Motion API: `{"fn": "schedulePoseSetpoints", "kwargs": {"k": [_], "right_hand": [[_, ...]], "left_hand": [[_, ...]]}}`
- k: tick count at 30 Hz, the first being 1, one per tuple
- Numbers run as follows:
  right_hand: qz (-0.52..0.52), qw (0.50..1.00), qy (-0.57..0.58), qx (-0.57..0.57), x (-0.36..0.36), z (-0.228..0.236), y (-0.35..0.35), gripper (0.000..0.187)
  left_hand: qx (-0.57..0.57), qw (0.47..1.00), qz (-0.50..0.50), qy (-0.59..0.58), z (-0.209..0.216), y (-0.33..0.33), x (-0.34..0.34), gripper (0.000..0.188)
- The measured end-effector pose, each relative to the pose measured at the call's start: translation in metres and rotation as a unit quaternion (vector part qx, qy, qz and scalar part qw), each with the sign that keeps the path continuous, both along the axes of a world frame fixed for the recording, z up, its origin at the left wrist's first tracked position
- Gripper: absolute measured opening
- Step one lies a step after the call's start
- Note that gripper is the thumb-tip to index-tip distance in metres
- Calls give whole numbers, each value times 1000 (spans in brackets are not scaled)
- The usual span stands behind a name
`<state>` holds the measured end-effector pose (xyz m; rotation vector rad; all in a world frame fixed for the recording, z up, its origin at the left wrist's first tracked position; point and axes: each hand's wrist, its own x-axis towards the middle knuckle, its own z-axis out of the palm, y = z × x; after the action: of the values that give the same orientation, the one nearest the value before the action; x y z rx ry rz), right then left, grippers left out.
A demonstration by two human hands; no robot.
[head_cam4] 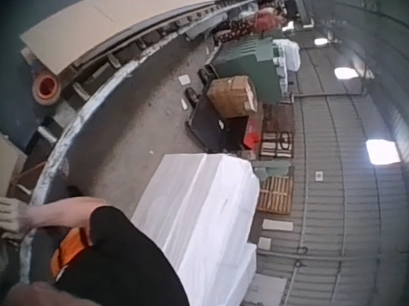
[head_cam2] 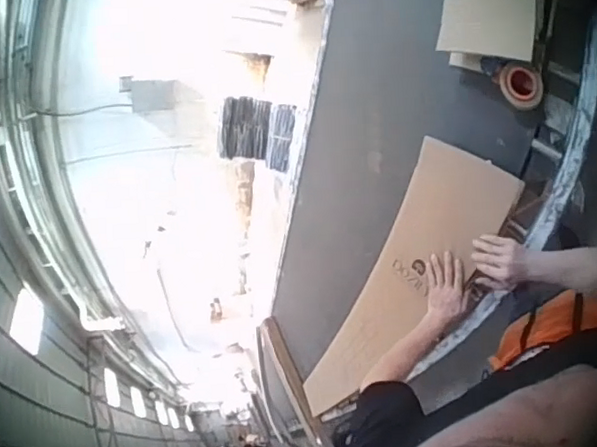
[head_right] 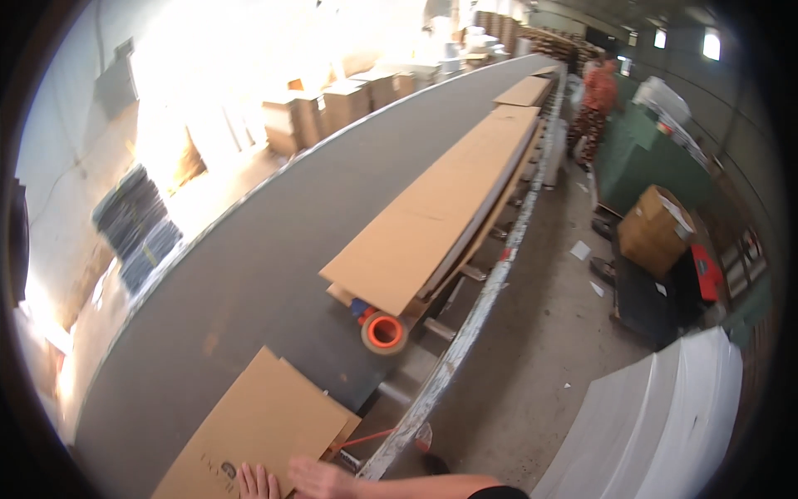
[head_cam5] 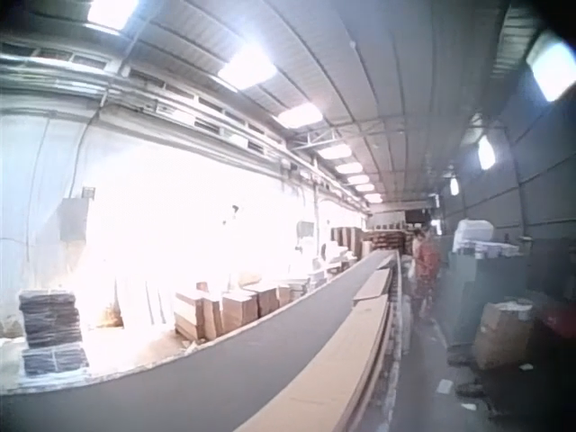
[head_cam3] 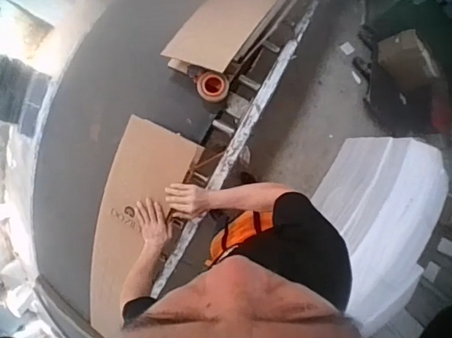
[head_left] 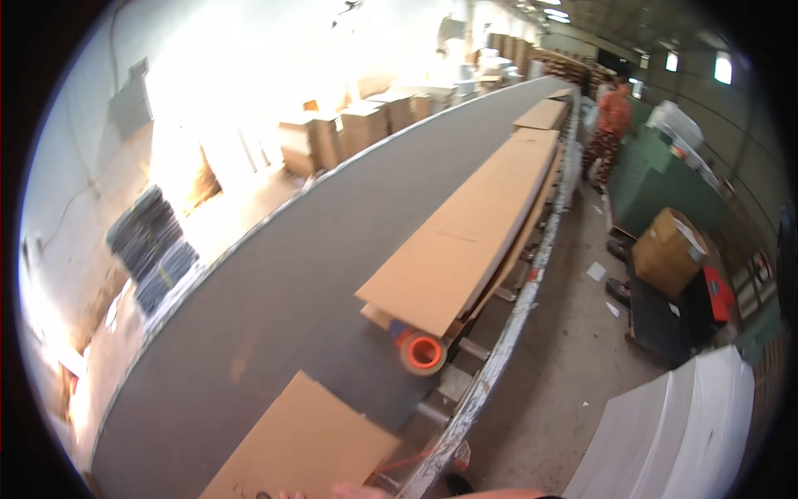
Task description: The person packs items by inserting foam boards into cardboard boxes, folding the box flaps by hand, and taping the edges closed using a tape dispenser.
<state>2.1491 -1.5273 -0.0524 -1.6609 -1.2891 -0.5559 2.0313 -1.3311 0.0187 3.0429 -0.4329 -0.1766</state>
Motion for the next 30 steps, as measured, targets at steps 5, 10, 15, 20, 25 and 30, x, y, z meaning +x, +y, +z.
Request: {"fn": "schedulePoseSetpoints", "kwargs": {"k": [5,10,15,20,25,30], "right_hand": [[-98,987,74,107,-19,-1,38,20],[-175,968,35,179,-21,5,53,19],[-236,951,42,194,-31,-3,56,24],[-270,937,72,211,-88,-5,28,27],[-268,932,82,229,-117,-6,15,23],[-251,928,99,258,-122,-2,12,16]], "left_hand": [[-52,998,-15,-9,15,-1,11,86],[-61,951,235,-190,-26,86,76,72],[-10,925,373,-69,-15,98,104,62],[-38,939,337,-65,-10,65,59,60],[-44,949,309,-44,-7,53,31,61],[-32,959,270,-81,-17,54,13,72]]}}
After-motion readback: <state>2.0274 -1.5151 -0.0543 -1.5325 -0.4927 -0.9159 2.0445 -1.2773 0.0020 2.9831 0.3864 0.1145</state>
